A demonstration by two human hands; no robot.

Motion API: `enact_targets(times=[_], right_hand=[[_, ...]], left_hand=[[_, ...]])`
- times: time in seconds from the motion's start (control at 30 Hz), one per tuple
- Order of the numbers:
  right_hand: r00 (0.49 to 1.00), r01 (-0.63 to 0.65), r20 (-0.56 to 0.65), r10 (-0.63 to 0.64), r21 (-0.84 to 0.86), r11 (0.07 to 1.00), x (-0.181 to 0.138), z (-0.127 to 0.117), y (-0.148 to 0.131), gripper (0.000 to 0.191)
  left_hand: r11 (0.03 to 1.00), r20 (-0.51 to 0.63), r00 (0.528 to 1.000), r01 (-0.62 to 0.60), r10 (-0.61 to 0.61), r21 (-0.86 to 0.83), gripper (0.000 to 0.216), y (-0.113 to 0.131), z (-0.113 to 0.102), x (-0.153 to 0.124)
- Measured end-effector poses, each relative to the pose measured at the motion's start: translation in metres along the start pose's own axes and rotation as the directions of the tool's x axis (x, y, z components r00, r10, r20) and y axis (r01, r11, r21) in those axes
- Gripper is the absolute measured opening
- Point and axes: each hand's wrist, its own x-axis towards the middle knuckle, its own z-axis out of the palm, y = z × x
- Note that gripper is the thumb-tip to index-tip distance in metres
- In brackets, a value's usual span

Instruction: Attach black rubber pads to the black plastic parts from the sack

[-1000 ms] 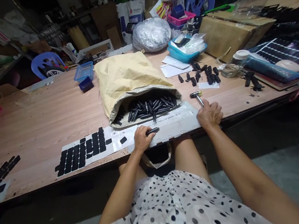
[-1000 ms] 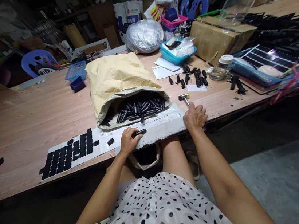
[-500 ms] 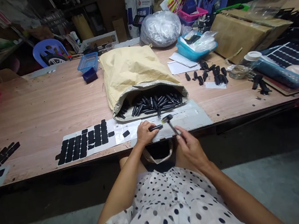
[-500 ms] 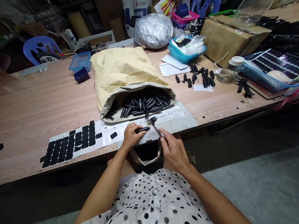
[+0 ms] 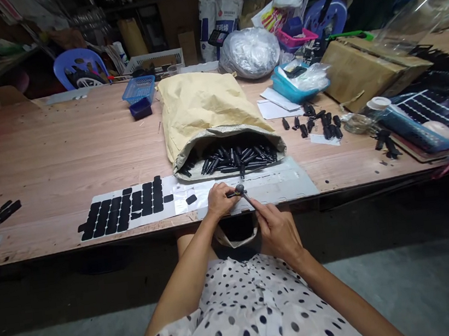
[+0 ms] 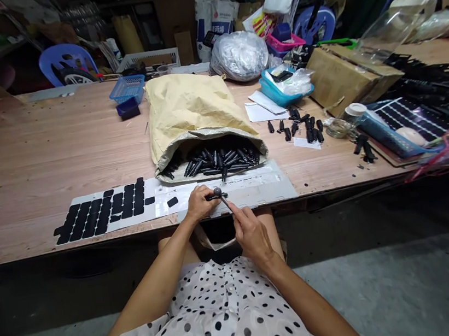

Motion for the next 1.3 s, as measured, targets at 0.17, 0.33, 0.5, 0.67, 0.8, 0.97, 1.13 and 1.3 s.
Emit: enact_targets(times=[0.17, 0.33, 0.5, 0.67, 0.8, 0.97, 1.13, 1.3], right_hand=[[0.997, -0.062, -0.04, 0.062, -0.01, 0.998, 0.0, -0.003, 0.006, 0.046], [0.994, -0.089, -0.062, 0.093, 0.06, 0.994, 0.002, -0.003, 0.01, 0.047], [0.936, -0.27, -0.248, 0.251, -0.044, 0.962, 0.035, -0.021, 0.04, 0.046], [0.829, -0.551, -0.295, 0.476, -0.281, 0.786, 0.083, -0.042, 0.095, 0.038], [0.762, -0.648, -0.302, 0.573, -0.327, 0.688, 0.11, -0.043, 0.11, 0.039], [0.745, -0.665, -0.354, 0.565, -0.326, 0.672, 0.12, -0.033, 0.104, 0.038], [0.742, -0.669, -0.355, 0.569, -0.343, 0.659, 0.121, -0.031, 0.098, 0.037], [0.744, -0.667, -0.346, 0.571, -0.346, 0.659, 0.121, -0.032, 0.096, 0.039]], left_hand=[[1.0, -0.019, 1.0, -0.007, 0.007, 0.008, 0.009, -0.001, 0.0, 0.0], [0.999, -0.017, 1.0, -0.022, 0.022, 0.026, 0.008, -0.002, -0.004, -0.002], [0.995, -0.023, 0.998, -0.061, 0.062, 0.075, 0.009, -0.005, -0.008, -0.003], [0.989, -0.037, 0.995, -0.092, 0.097, 0.118, 0.01, -0.01, -0.007, -0.003], [0.986, -0.048, 0.991, -0.12, 0.126, 0.113, 0.007, -0.017, -0.006, -0.003], [0.983, -0.033, 0.99, -0.135, 0.14, 0.125, 0.004, -0.019, -0.012, -0.003], [0.958, 0.051, 0.971, -0.241, 0.236, 0.158, 0.008, -0.013, -0.019, -0.014], [0.865, 0.206, 0.884, -0.458, 0.419, 0.207, 0.018, -0.015, -0.012, -0.056]])
